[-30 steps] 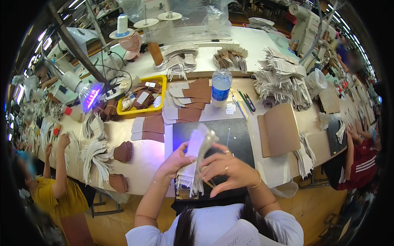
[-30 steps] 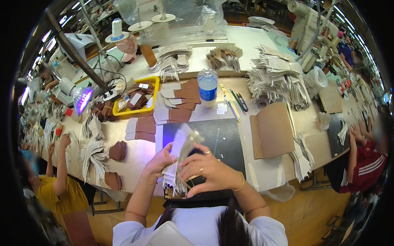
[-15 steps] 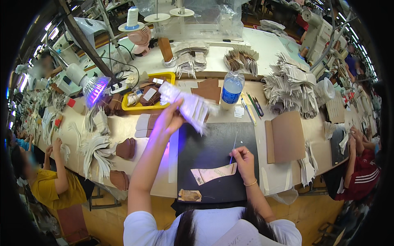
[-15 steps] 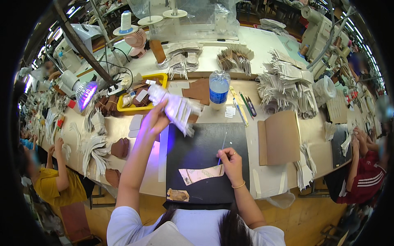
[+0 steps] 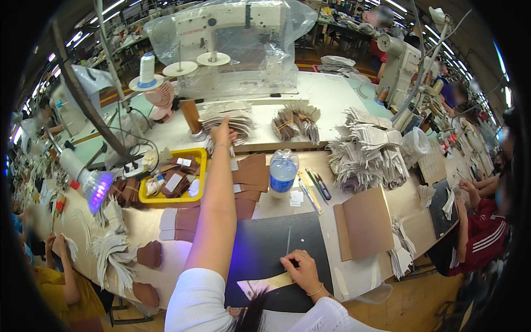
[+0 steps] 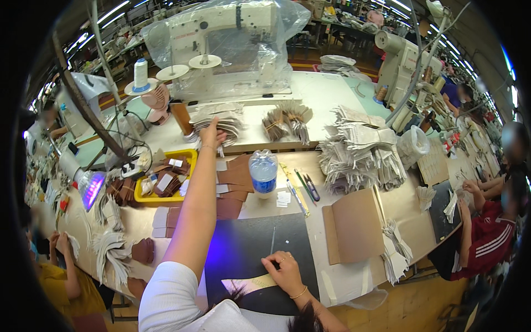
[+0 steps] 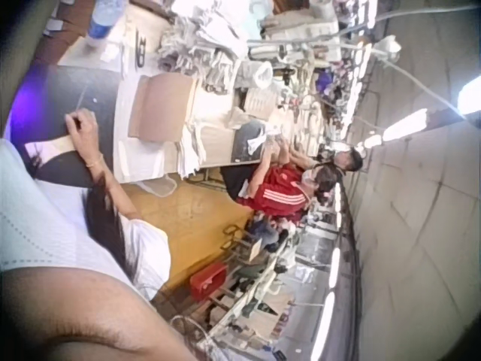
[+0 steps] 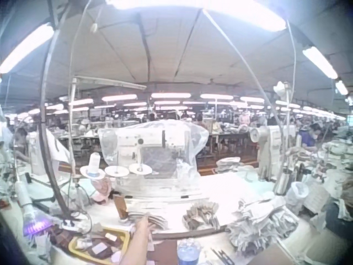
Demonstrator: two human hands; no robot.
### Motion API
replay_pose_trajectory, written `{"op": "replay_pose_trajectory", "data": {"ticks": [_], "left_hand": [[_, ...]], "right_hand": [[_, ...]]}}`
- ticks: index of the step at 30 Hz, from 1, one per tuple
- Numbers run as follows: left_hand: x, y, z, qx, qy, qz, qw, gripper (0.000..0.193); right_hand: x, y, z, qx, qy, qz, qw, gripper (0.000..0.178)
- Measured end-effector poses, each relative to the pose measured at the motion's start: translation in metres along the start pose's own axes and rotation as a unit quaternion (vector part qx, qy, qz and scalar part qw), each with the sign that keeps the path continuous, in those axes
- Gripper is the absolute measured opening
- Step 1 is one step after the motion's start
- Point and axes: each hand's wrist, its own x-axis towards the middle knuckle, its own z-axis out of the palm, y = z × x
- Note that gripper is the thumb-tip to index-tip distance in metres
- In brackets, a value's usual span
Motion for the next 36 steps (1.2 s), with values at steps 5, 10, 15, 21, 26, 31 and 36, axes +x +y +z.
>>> {"op": "replay_pose_trajectory", "data": {"ticks": [5, 10, 15, 21, 26, 31, 36], "left_hand": [[0.025, -0.002, -0.032, 0.247, 0.009, 0.06, 0.967, 0.069], [0.021, 0.02, -0.06, 0.219, -0.085, 0.046, 0.971, 0.057], [-0.081, 0.046, -0.058, 0.19, -0.206, 0.041, 0.959, 0.04], [-0.211, 0.071, -0.138, 0.282, -0.275, 0.157, 0.906, 0.028], [-0.262, 0.055, -0.204, 0.253, -0.245, 0.112, 0.929, 0.028], [-0.307, 0.009, -0.237, 0.206, -0.257, 0.054, 0.943, 0.022], [-0.356, -0.033, -0.223, 0.273, -0.365, -0.009, 0.89, 0.019]], "right_hand": [[0.0, 0.0, 0.003, 0.002, -0.011, -0.014, 1.0, 0.014], [0.001, 0.012, 0.006, 0.026, 0.012, -0.057, 0.998, 0.015], [-0.009, -0.01, -0.028, 0.114, 0.064, 0.013, 0.991, 0.015], [-0.007, -0.014, -0.142, -0.106, 0.296, -0.199, 0.928, 0.012], [-0.049, 0.058, -0.266, -0.423, 0.263, 0.17, 0.85, 0.031], [-0.077, 0.113, -0.276, -0.48, 0.111, 0.304, 0.815, 0.061], [-0.081, 0.122, -0.277, -0.468, 0.12, 0.281, 0.829, 0.064]]}}
